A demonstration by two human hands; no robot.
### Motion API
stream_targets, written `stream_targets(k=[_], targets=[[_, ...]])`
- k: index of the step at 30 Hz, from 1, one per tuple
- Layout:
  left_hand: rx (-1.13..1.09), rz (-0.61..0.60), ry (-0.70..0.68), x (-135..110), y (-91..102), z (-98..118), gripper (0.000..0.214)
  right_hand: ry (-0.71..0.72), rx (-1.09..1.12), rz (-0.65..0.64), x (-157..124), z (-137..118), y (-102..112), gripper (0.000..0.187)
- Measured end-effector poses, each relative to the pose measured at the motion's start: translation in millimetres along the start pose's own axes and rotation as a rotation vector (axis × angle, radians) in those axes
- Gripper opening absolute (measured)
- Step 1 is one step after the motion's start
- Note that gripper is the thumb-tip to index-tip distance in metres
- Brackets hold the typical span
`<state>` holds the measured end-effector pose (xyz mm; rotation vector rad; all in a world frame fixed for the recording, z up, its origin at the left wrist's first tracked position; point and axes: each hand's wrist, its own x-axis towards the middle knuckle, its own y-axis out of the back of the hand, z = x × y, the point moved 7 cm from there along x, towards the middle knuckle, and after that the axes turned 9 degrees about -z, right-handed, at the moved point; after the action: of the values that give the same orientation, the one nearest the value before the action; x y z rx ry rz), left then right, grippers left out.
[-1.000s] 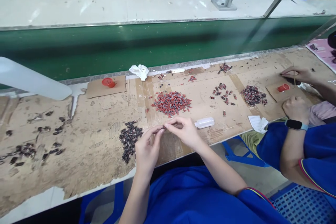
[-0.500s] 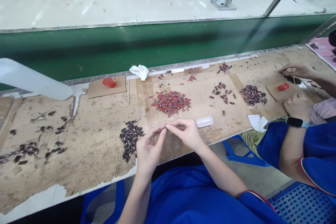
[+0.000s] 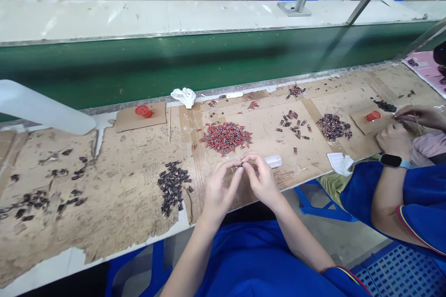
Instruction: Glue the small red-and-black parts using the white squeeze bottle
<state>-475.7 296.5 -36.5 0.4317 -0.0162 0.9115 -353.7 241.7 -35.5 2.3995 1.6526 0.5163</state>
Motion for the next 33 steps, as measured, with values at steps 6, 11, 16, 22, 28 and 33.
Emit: stream_targets(k=[6,11,16,22,28,33], targets=[[0.428,0.029,-0.116,3,48.6,-2,0.029,-0.078,-0.471,0.337,2,28,87,0.027],[0.813,-0.016,0.004,0,97.1,-38,0.025,0.007,-0.723,-0.003,0,30,98,0.046],[0.964,-0.196,0.100,2,99.4,-57,0.024,0.037,-0.673,-0.329,-6,34,69,0.032],[0.925,-0.258,0.127,1,92.8,-53,0.024,-0.108,-0.346,-0.186,-5,36,68,0.033],[0.595,-0.144,-0.038,2,63.9,-39,0.016,-0.253,0.328,0.128,-8,45,55,0.041],[0.469,-0.112,-0.025,-8,35.4,-48,0.007,-0.394,0.664,0.247,-5,58,28,0.034]])
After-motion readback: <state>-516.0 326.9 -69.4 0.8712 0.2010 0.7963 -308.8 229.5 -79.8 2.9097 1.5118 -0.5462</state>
